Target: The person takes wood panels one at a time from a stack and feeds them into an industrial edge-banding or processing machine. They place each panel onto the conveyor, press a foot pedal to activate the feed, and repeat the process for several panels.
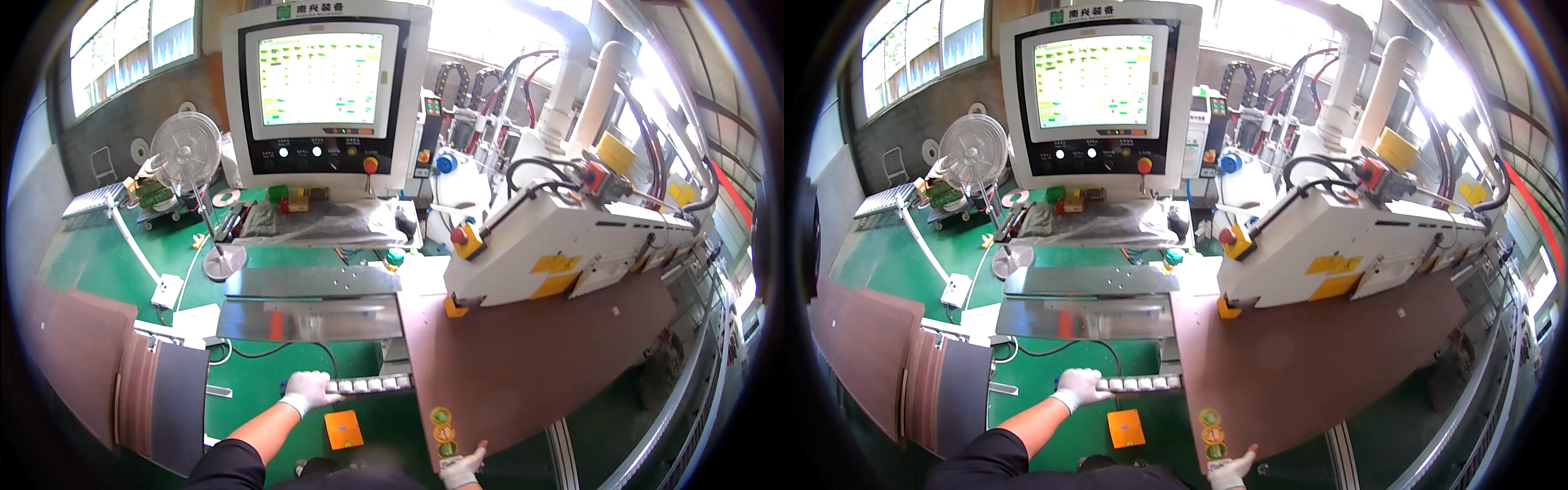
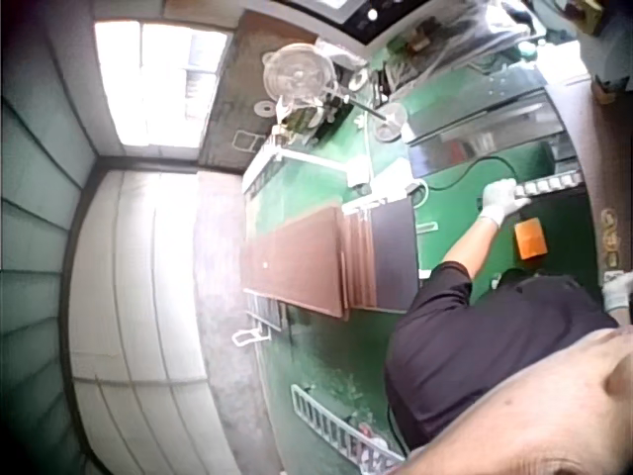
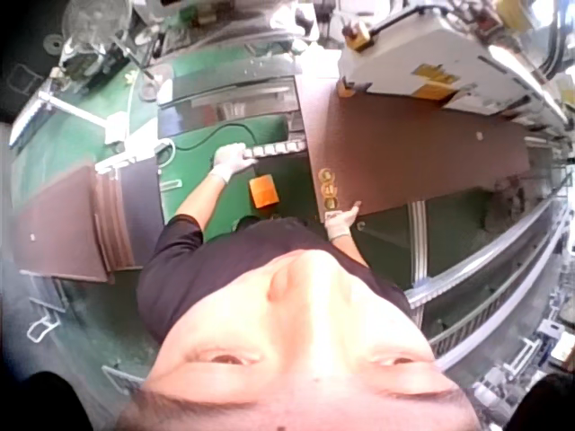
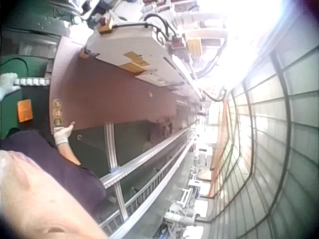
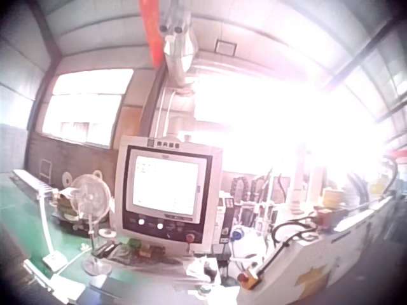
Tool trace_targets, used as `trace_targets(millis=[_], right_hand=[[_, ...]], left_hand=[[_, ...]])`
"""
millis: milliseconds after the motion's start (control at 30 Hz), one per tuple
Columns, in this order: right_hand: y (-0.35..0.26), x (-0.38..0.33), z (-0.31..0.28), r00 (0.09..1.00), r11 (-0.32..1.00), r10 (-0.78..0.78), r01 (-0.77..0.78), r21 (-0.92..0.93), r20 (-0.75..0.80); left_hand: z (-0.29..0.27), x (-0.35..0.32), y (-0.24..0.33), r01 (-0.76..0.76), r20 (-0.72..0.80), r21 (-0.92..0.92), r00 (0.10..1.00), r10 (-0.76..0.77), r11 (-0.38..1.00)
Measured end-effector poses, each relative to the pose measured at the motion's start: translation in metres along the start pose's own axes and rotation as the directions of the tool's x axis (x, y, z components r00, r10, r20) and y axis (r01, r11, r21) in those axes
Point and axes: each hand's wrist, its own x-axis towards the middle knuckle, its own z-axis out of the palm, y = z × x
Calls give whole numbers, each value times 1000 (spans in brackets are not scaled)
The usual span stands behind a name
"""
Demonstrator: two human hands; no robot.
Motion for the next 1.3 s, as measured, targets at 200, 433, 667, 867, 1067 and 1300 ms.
trace_targets(millis=[200,433,667,867,1067,1300], right_hand=[[-94,46,-32,982,974,-172,157,-161,-83],[-156,45,31,885,838,-462,417,-352,-52],[-149,14,146,521,316,-819,760,-568,241],[-49,15,144,429,22,-703,810,-586,567],[95,61,6,761,-273,24,629,-728,649],[110,153,-51,561,-662,651,749,21,511]], left_hand=[[11,-3,-7,-47,-26,29,999,48,998],[12,-1,-12,-64,11,2,998,64,998],[17,-4,-10,-16,-26,-64,1000,14,998],[32,-69,14,134,-166,-170,972,-163,976],[122,-220,-59,209,12,-357,976,-219,911],[237,-479,-223,680,123,-729,25,-992,-74]])
